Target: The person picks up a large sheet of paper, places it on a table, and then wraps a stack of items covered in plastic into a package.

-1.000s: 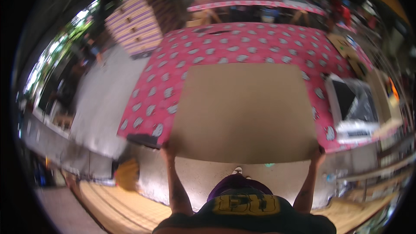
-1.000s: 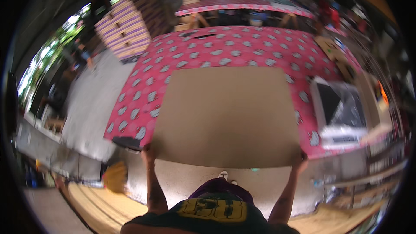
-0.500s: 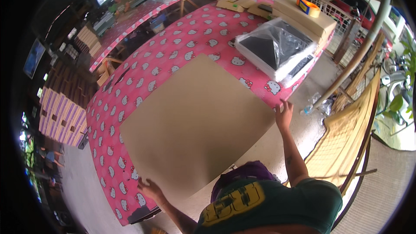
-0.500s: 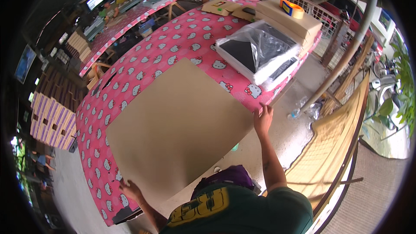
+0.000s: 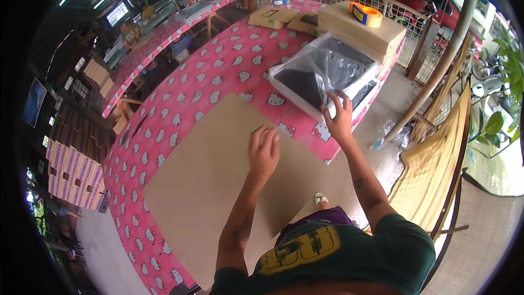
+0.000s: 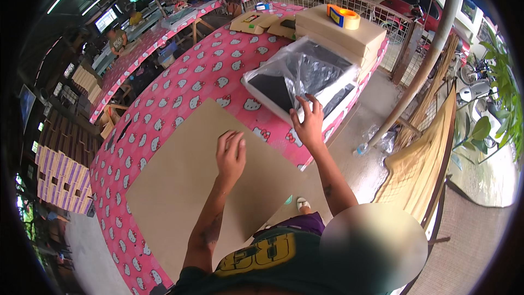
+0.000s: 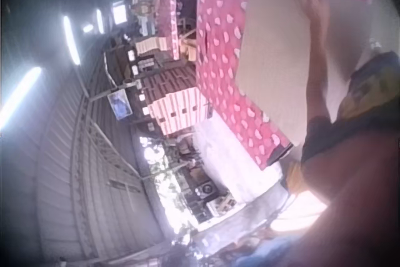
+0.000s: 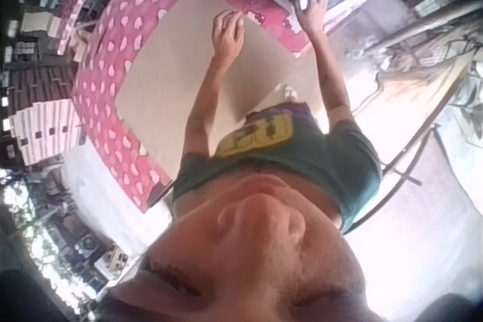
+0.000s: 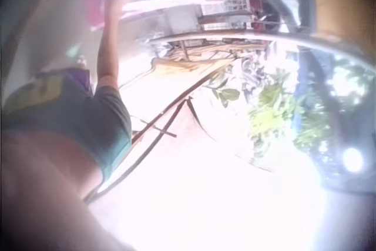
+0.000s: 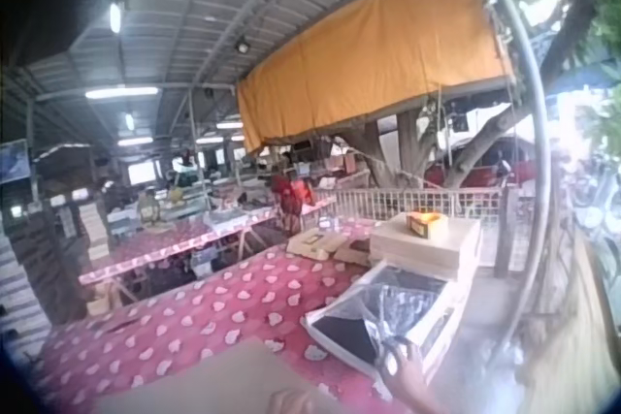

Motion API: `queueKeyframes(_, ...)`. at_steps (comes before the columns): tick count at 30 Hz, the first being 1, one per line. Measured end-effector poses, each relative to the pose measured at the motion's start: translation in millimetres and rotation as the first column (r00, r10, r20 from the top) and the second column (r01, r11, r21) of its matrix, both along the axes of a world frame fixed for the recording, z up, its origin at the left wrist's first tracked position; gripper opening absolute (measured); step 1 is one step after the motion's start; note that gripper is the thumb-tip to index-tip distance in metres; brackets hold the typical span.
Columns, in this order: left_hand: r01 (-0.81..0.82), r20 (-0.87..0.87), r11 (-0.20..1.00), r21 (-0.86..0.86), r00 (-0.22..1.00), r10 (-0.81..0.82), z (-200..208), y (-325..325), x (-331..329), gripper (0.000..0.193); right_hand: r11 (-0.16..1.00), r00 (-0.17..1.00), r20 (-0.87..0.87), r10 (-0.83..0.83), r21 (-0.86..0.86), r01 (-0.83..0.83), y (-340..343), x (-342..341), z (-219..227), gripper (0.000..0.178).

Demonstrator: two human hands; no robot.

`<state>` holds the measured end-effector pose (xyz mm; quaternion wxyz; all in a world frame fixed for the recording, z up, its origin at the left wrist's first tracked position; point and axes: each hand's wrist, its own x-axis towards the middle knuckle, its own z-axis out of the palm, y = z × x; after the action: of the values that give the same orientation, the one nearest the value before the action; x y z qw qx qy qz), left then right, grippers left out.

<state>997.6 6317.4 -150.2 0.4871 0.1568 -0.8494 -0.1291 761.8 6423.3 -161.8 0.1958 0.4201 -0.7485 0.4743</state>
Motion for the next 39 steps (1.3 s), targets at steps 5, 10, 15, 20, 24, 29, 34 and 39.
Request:
queueKeyframes(5,0.096,0.018,0.979,-0.178,0.995,-0.094,54,-4,-134,0.033,0.975,0.979,-0.07,0.191,0.124,-0.182,-16,-38,3,0.041)
queueKeyframes(10,-0.023,0.231,0.973,-0.231,0.97,0.078,25,-42,-210,0.036,0.879,0.934,-0.119,0.336,0.396,-0.266,-4,-41,-20,0.039)
queueKeyframes(15,-0.272,0.112,0.946,0.174,0.96,0.255,-60,-76,-208,0.038,0.914,0.943,-0.125,0.308,0.315,-0.256,-7,-56,-32,0.037)
queueKeyframes(20,-0.502,-0.019,0.59,0.632,0.751,0.66,-100,-87,-203,0.054,0.897,0.909,0.056,0.414,0.144,-0.418,-3,-46,-28,0.037)
queueKeyframes(24,0.281,-0.243,-0.173,0.944,0.946,0.213,-75,-89,-200,0.071,0.944,0.924,0.205,0.324,-0.006,-0.329,14,-63,-40,0.044)
queueKeyframes(29,0.405,-0.393,-0.237,0.883,0.914,0.099,-82,-97,-220,0.056,0.975,0.773,0.611,0.171,-0.215,-0.045,10,-118,-61,0.048)
queueKeyframes(34,0.332,-0.305,-0.256,0.908,0.942,0.143,-86,-106,-223,0.047,0.895,0.394,0.827,0.401,-0.445,0.023,9,-163,-87,0.052)
queueKeyframes(39,0.294,-0.28,-0.003,0.956,0.916,0.287,-53,-55,-228,0.049,0.909,0.184,0.903,0.388,-0.408,0.085,22,-190,-86,0.065)
